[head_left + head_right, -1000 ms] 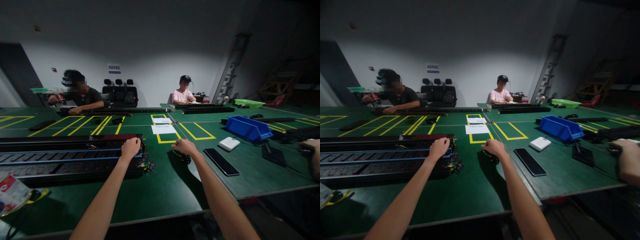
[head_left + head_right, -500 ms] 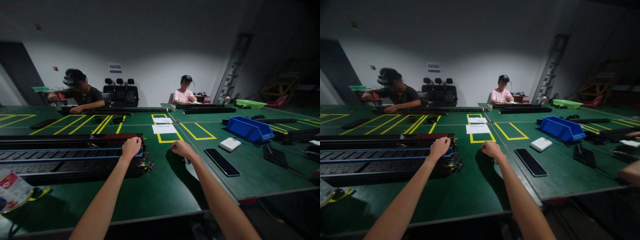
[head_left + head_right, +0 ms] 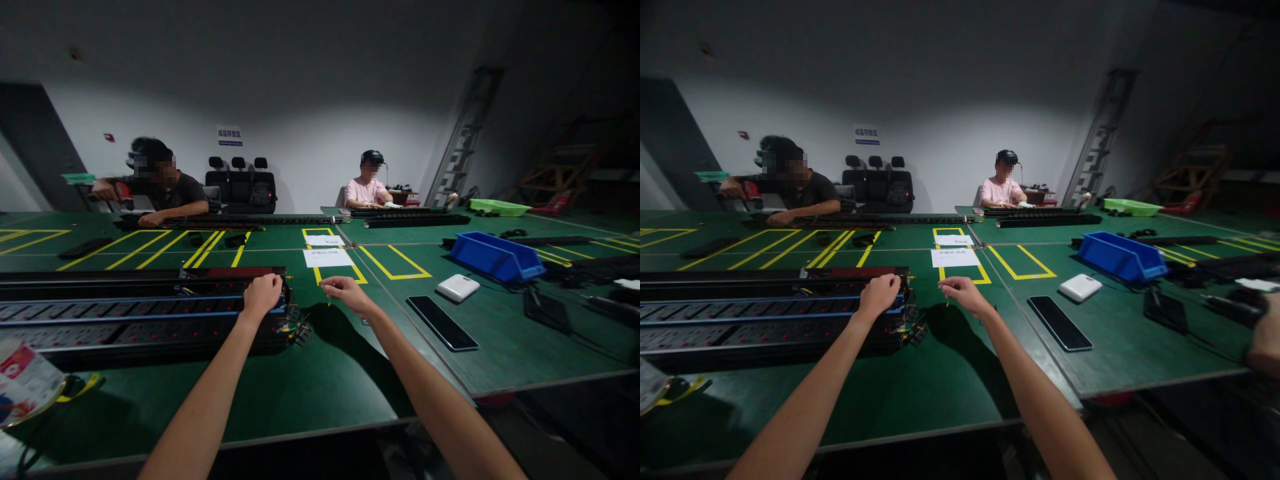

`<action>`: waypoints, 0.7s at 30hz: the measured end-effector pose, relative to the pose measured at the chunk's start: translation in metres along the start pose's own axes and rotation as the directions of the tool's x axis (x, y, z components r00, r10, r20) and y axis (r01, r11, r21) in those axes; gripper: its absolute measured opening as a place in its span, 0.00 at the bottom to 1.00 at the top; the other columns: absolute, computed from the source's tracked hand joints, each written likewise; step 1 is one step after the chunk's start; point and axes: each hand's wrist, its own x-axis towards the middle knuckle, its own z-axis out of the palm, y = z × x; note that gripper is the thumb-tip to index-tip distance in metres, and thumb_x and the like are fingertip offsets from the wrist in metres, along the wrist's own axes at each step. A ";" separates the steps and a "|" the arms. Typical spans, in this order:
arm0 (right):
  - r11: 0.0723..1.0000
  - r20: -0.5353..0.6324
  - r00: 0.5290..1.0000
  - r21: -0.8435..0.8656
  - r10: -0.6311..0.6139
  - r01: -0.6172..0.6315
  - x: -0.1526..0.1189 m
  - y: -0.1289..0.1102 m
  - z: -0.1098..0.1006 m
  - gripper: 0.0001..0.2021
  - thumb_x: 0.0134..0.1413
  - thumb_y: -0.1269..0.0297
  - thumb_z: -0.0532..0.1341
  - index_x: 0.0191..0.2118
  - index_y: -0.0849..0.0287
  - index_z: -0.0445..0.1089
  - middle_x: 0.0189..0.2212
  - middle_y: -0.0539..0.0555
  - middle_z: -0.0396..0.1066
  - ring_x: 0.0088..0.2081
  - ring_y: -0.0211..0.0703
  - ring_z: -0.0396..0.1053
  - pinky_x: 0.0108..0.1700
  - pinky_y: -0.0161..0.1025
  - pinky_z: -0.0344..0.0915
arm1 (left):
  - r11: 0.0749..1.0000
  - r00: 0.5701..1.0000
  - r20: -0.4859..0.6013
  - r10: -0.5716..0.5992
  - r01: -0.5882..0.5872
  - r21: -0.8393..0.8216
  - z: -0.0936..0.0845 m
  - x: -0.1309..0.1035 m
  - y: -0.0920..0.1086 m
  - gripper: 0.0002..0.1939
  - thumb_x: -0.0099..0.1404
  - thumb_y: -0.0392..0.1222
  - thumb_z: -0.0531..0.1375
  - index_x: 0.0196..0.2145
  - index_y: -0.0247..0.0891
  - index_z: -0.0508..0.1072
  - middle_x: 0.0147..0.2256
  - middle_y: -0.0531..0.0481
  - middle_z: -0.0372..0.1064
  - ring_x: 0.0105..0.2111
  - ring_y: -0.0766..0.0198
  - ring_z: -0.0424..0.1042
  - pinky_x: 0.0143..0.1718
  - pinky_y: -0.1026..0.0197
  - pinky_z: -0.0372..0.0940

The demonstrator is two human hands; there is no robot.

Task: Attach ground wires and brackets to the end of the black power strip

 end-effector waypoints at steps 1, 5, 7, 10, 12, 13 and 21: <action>0.997 0.003 0.999 0.071 0.043 -0.043 -0.001 -0.001 0.003 0.16 0.48 0.58 0.70 0.41 0.61 0.78 0.31 0.53 0.76 0.29 0.37 0.69 0.31 0.33 0.65 | 1.000 1.000 0.001 -0.001 0.001 -0.002 0.000 0.000 0.000 0.25 0.71 0.50 0.43 0.37 0.41 0.78 0.40 0.39 0.77 0.41 0.48 0.76 0.41 0.52 0.68; 0.921 0.063 0.975 0.320 0.213 -0.222 -0.005 -0.004 0.013 0.12 0.50 0.63 0.71 0.41 0.62 0.77 0.32 0.54 0.76 0.25 0.32 0.67 0.27 0.29 0.66 | 1.000 1.000 0.003 0.001 -0.001 -0.014 -0.001 -0.001 0.000 0.25 0.71 0.50 0.43 0.36 0.41 0.78 0.40 0.40 0.77 0.41 0.49 0.76 0.41 0.53 0.68; 0.869 0.102 0.959 0.406 0.265 -0.284 -0.005 -0.004 0.017 0.11 0.52 0.65 0.70 0.41 0.62 0.76 0.32 0.54 0.76 0.24 0.30 0.67 0.26 0.28 0.66 | 1.000 1.000 0.006 0.002 -0.001 -0.022 -0.002 -0.002 0.001 0.25 0.71 0.50 0.43 0.36 0.41 0.78 0.40 0.40 0.77 0.40 0.50 0.76 0.41 0.53 0.68; 0.809 0.125 0.945 0.491 0.302 -0.323 -0.005 -0.002 0.021 0.10 0.52 0.67 0.70 0.41 0.62 0.75 0.31 0.52 0.76 0.22 0.29 0.67 0.25 0.27 0.66 | 1.000 1.000 0.008 0.001 0.000 -0.026 -0.002 -0.002 0.000 0.25 0.71 0.50 0.43 0.36 0.41 0.78 0.39 0.40 0.77 0.40 0.50 0.76 0.41 0.54 0.68; 0.789 0.119 0.946 0.526 0.302 -0.318 -0.005 -0.001 0.023 0.11 0.51 0.67 0.71 0.40 0.62 0.74 0.30 0.51 0.75 0.22 0.29 0.66 0.24 0.27 0.65 | 1.000 1.000 0.006 0.001 -0.001 -0.023 -0.001 -0.001 0.000 0.25 0.71 0.50 0.43 0.36 0.41 0.78 0.39 0.40 0.77 0.41 0.50 0.76 0.41 0.54 0.68; 0.785 0.114 0.949 0.538 0.295 -0.309 -0.004 0.000 0.023 0.11 0.49 0.68 0.72 0.39 0.61 0.74 0.30 0.51 0.75 0.22 0.29 0.66 0.24 0.27 0.65 | 1.000 1.000 0.004 0.001 -0.001 -0.021 0.000 -0.001 0.000 0.25 0.71 0.50 0.43 0.36 0.41 0.78 0.39 0.40 0.77 0.41 0.50 0.76 0.42 0.54 0.68; 0.780 0.014 0.957 0.575 0.290 -0.245 -0.003 0.010 0.028 0.15 0.44 0.69 0.73 0.41 0.60 0.74 0.31 0.51 0.75 0.22 0.30 0.66 0.23 0.28 0.62 | 1.000 1.000 -0.017 -0.011 0.010 -0.004 0.003 0.000 -0.001 0.25 0.71 0.50 0.43 0.40 0.42 0.79 0.40 0.40 0.78 0.42 0.49 0.77 0.43 0.53 0.69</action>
